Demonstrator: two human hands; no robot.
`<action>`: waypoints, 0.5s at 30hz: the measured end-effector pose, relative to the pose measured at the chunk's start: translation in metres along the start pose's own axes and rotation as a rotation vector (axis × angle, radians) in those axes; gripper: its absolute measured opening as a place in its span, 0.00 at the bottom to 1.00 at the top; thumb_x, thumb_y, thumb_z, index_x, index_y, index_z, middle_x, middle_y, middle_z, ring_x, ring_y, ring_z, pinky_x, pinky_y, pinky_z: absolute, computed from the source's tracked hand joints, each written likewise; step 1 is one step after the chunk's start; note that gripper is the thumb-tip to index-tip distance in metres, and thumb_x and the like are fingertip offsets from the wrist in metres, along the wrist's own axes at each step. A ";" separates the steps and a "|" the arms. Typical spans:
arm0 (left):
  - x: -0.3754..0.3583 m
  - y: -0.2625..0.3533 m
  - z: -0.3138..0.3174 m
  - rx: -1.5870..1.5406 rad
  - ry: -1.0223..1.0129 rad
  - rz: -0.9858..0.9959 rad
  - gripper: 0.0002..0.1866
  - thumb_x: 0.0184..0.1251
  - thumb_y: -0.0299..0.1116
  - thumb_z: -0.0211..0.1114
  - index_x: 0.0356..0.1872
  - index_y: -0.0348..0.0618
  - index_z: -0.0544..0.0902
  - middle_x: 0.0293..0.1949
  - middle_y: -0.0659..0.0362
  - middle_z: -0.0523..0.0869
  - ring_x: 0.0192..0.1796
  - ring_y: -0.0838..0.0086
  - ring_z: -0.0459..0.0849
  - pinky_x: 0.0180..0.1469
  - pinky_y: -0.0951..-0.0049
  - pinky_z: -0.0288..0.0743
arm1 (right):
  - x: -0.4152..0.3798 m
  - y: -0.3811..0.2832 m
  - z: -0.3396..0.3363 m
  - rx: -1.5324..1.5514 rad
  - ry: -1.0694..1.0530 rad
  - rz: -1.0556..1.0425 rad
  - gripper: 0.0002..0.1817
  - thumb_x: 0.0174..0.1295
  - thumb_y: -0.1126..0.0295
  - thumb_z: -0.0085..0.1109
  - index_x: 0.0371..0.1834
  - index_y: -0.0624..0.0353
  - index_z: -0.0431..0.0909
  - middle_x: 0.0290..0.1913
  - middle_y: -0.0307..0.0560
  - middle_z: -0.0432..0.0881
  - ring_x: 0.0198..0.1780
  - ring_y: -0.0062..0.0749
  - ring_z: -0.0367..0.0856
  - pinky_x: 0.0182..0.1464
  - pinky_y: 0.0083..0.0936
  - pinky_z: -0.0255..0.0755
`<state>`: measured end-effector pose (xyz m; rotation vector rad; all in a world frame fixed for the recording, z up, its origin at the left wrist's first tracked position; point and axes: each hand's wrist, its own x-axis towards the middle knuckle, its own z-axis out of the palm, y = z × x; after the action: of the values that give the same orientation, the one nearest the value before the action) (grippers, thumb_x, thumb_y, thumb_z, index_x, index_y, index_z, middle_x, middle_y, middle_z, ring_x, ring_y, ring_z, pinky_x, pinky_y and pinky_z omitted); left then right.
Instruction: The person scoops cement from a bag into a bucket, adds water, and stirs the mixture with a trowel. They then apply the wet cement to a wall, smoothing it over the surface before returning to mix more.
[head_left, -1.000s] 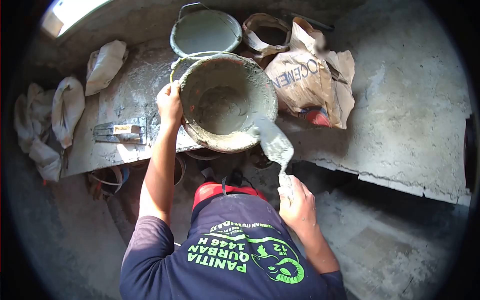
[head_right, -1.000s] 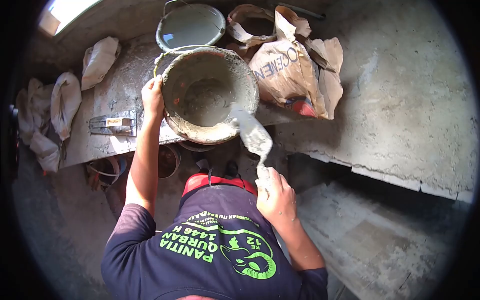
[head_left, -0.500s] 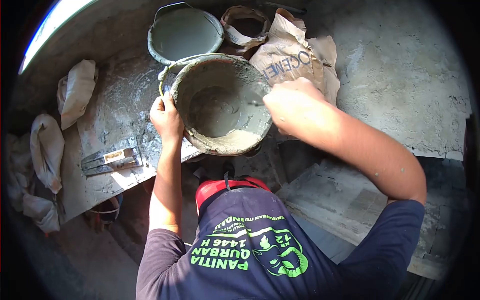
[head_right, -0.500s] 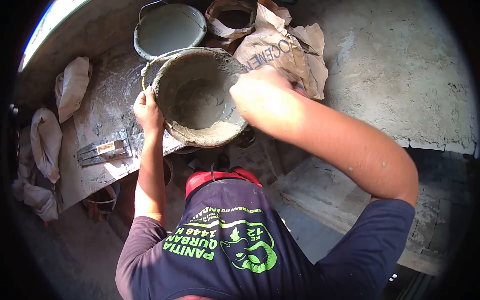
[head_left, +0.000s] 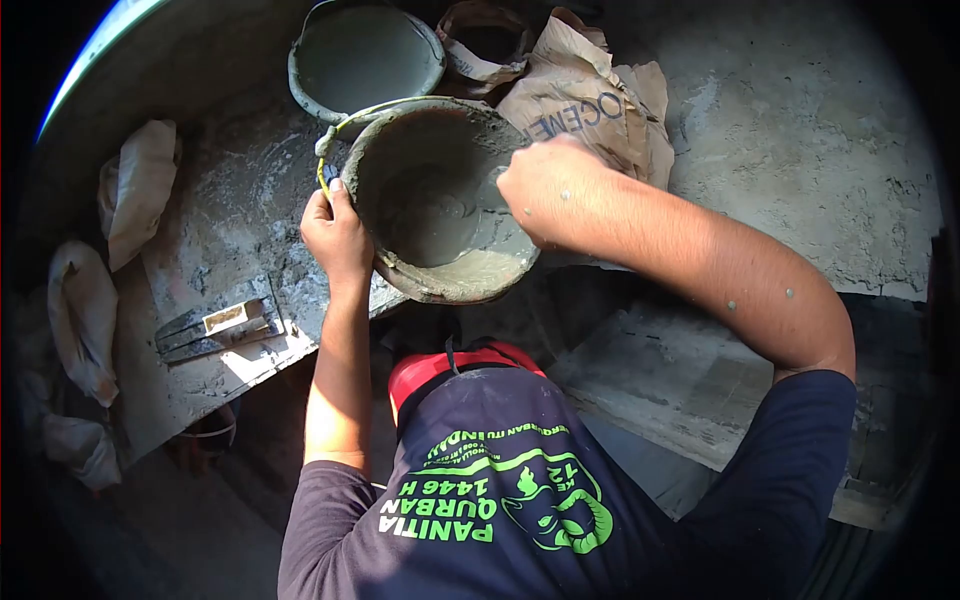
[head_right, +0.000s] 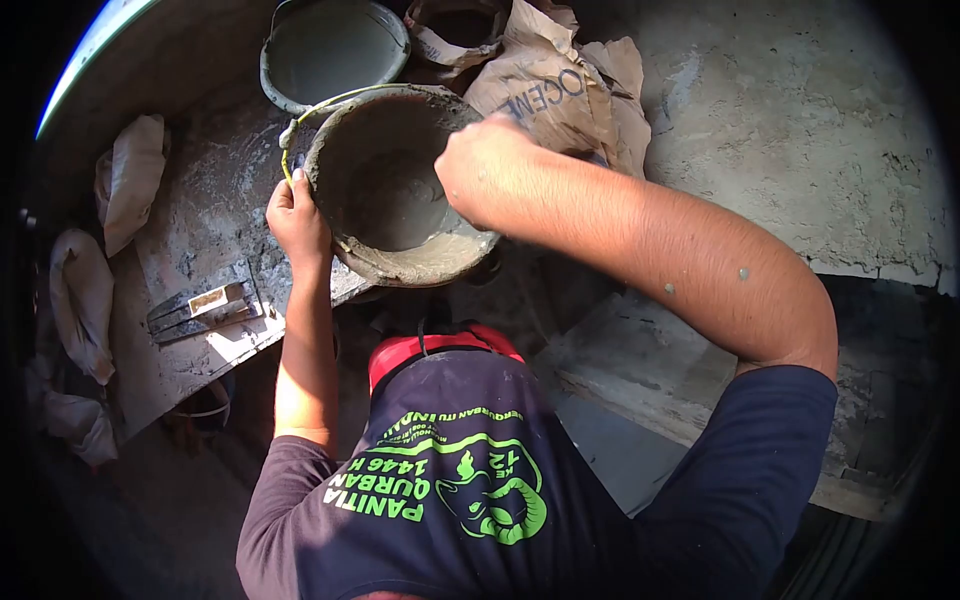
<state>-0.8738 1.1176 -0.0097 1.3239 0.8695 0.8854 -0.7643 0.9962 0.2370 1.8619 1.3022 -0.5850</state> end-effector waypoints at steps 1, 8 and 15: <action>0.000 0.001 -0.001 -0.013 0.010 -0.013 0.20 0.77 0.35 0.60 0.21 0.39 0.70 0.19 0.70 0.68 0.26 0.85 0.61 0.27 0.72 0.57 | -0.002 -0.005 0.006 -0.013 0.002 -0.037 0.12 0.52 0.68 0.69 0.38 0.61 0.89 0.40 0.56 0.90 0.45 0.45 0.91 0.48 0.40 0.83; 0.004 -0.005 0.001 -0.032 0.003 0.001 0.20 0.78 0.35 0.59 0.21 0.39 0.73 0.19 0.69 0.71 0.25 0.85 0.63 0.27 0.73 0.58 | 0.000 -0.021 -0.016 0.095 -0.164 -0.127 0.14 0.49 0.70 0.66 0.40 0.62 0.90 0.42 0.57 0.90 0.47 0.46 0.90 0.48 0.39 0.84; 0.000 0.001 -0.001 -0.032 0.012 0.015 0.21 0.78 0.35 0.59 0.21 0.38 0.75 0.19 0.68 0.73 0.25 0.85 0.65 0.27 0.74 0.60 | -0.022 -0.009 -0.006 0.147 0.092 0.006 0.12 0.51 0.71 0.65 0.39 0.62 0.88 0.39 0.57 0.89 0.43 0.47 0.90 0.44 0.41 0.84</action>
<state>-0.8748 1.1184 -0.0087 1.3002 0.8523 0.9157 -0.7814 0.9898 0.2537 2.0334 1.3440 -0.6126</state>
